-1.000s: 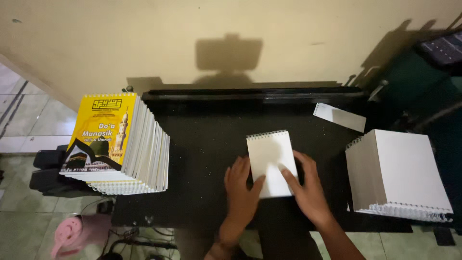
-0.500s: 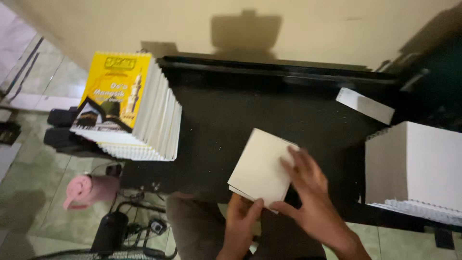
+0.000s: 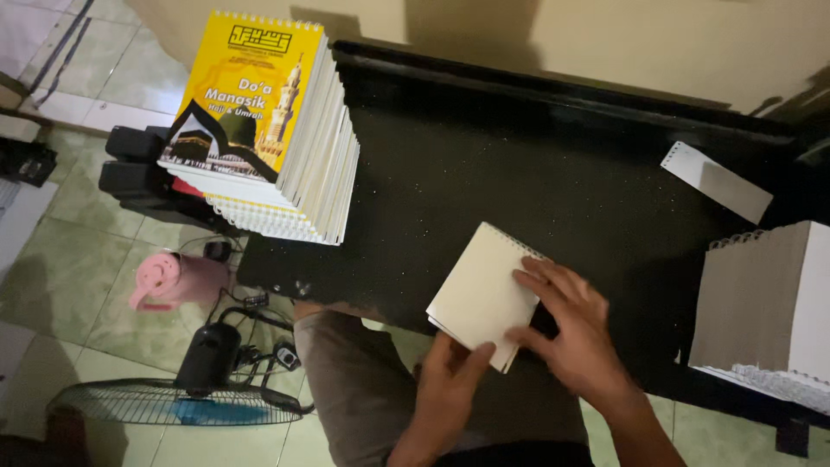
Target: The person places a stack of white paper sheets onto a binding machine, presses the handle to secure the spiral binding, and then flips the finished notebook to reveal a yellow cover. They repeat this process for multiple notebooks, stacking the completed items on the table.
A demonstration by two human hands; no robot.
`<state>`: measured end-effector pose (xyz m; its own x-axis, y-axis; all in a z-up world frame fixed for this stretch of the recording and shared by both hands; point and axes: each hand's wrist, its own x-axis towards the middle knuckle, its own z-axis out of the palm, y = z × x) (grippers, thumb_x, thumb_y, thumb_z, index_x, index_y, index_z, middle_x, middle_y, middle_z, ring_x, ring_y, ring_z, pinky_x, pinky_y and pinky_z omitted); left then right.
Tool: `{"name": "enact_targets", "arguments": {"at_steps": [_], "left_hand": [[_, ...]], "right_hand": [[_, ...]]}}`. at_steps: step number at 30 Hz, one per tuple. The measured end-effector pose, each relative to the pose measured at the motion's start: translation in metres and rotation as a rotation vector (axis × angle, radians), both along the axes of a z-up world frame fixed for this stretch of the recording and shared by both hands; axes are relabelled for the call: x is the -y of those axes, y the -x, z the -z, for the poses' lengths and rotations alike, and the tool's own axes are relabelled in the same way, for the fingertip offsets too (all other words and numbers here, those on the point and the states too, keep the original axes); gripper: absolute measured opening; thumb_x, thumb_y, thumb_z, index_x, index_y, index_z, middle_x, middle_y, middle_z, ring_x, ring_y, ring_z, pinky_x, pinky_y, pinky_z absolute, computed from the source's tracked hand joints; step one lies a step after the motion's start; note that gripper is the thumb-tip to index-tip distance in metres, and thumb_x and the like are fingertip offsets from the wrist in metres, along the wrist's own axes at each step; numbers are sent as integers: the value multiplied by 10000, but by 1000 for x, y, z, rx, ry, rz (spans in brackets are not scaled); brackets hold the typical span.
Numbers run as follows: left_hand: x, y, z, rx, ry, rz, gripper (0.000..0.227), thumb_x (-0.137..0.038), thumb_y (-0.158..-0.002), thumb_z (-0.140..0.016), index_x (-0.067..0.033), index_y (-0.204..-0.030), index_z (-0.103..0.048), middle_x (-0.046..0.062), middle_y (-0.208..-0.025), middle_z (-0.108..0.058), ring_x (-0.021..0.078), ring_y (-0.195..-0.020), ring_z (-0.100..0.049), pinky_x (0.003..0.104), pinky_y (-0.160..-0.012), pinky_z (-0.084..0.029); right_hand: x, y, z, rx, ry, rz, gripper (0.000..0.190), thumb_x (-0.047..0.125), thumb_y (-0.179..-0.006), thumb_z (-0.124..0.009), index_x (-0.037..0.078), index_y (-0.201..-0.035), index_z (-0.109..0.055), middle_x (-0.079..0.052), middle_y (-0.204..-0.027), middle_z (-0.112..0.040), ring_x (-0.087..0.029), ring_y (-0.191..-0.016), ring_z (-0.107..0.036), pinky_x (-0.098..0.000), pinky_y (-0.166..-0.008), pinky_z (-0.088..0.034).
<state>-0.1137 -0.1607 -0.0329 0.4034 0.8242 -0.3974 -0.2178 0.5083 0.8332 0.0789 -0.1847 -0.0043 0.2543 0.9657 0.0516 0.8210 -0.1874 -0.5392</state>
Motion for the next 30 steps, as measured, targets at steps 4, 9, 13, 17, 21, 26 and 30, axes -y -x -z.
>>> {"name": "enact_targets", "arguments": {"at_steps": [4,9,13,17,21,26,30], "left_hand": [[-6,2,-14,107,-75,86,593,-266,-973,-642,-84,-1513,-478,87,-1493,-604,254,-1350,-600,415,-1089,-516],[-10,-1,-3,47,44,34,451,-161,-906,-743,-33,-1325,-637,105,-1243,-748,177,-1113,-690,344,-943,-591],[-14,4,5,25,-57,71,526,-202,-914,-727,-73,-1407,-597,70,-1312,-728,190,-1198,-671,374,-1008,-555],[-19,9,-25,72,12,83,519,-247,-881,-750,-52,-1352,-654,94,-1261,-753,225,-1173,-697,397,-1005,-571],[-18,12,-28,22,-107,79,506,-301,-932,-687,-90,-1379,-581,76,-1245,-688,235,-1136,-659,407,-931,-571],[-19,13,-44,76,31,56,535,-176,-875,-739,-44,-1382,-632,115,-1298,-748,234,-1194,-706,395,-1010,-582],[-22,13,-50,48,48,-7,603,-167,-790,-824,-7,-1347,-656,123,-1269,-765,199,-1127,-703,368,-956,-598]], "right_hand": [[-5,12,-21,-230,140,-75,947,537,-770,-778,202,-1555,-368,-18,-1742,-228,-271,-1624,-125,-594,-1199,-103],[-4,8,-3,-28,73,-71,938,504,-767,-787,270,-1581,-385,1,-1693,-354,-244,-1579,-269,-470,-1116,-234],[-13,-2,14,45,-77,-52,698,575,-840,-658,257,-1455,-563,20,-1526,-578,-222,-1415,-506,-443,-1109,-319],[-12,-7,2,-25,-35,-45,577,477,-901,-636,273,-1439,-597,15,-1498,-597,-242,-1367,-514,-438,-1085,-298],[-13,4,-17,-267,71,-162,1105,435,-639,-920,228,-1563,-349,-27,-1737,-206,-327,-1574,-213,-547,-1170,-227],[-10,17,-15,-233,80,-182,1141,580,-736,-777,220,-1641,-182,-38,-1770,-104,-256,-1630,-89,-561,-1204,-73],[-11,17,-2,-103,-23,-226,1031,603,-807,-690,178,-1635,-247,-62,-1746,-204,-256,-1612,-181,-473,-1160,-172]]}}
